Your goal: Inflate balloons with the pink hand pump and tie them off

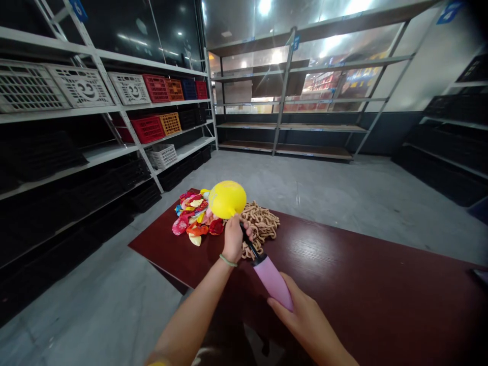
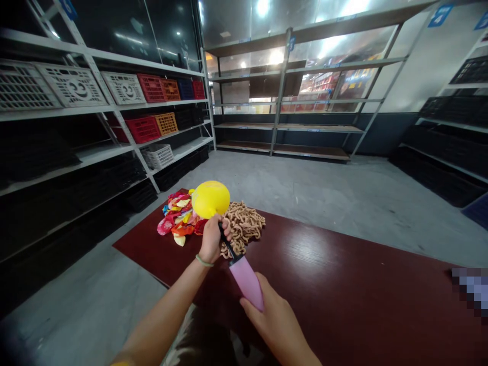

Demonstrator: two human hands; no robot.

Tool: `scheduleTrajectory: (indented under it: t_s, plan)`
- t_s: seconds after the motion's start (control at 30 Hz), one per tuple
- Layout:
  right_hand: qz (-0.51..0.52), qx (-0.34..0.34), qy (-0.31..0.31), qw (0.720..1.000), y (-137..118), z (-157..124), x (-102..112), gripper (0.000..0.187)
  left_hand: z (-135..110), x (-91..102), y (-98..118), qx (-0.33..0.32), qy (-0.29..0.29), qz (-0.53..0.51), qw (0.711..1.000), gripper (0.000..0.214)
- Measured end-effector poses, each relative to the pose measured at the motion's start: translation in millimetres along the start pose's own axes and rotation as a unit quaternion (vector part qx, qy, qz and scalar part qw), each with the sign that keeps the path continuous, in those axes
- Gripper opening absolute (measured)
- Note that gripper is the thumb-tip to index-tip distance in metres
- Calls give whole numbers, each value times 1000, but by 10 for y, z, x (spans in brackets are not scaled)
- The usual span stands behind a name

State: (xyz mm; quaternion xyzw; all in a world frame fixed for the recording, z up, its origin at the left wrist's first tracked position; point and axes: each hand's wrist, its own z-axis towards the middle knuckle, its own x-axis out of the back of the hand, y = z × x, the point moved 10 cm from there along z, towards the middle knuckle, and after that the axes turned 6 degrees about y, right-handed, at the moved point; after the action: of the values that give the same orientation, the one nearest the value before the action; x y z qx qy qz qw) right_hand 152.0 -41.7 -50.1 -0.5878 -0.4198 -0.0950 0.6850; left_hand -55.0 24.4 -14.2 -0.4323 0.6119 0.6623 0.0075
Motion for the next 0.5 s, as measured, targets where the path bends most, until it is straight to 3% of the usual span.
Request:
scheduleTrajectory:
  t_s: [0.13, 0.27, 0.5]
  plan:
    - [7, 24, -3, 1000, 275, -296, 105, 52, 182, 57, 161, -5, 17, -30, 999, 22]
    - [32, 14, -17, 999, 396, -465, 167, 52, 237, 57, 188, 0, 19, -50, 999, 24]
    - [100, -32, -45, 994, 130, -156, 4, 45, -54, -27, -45, 20, -6, -44, 999, 26]
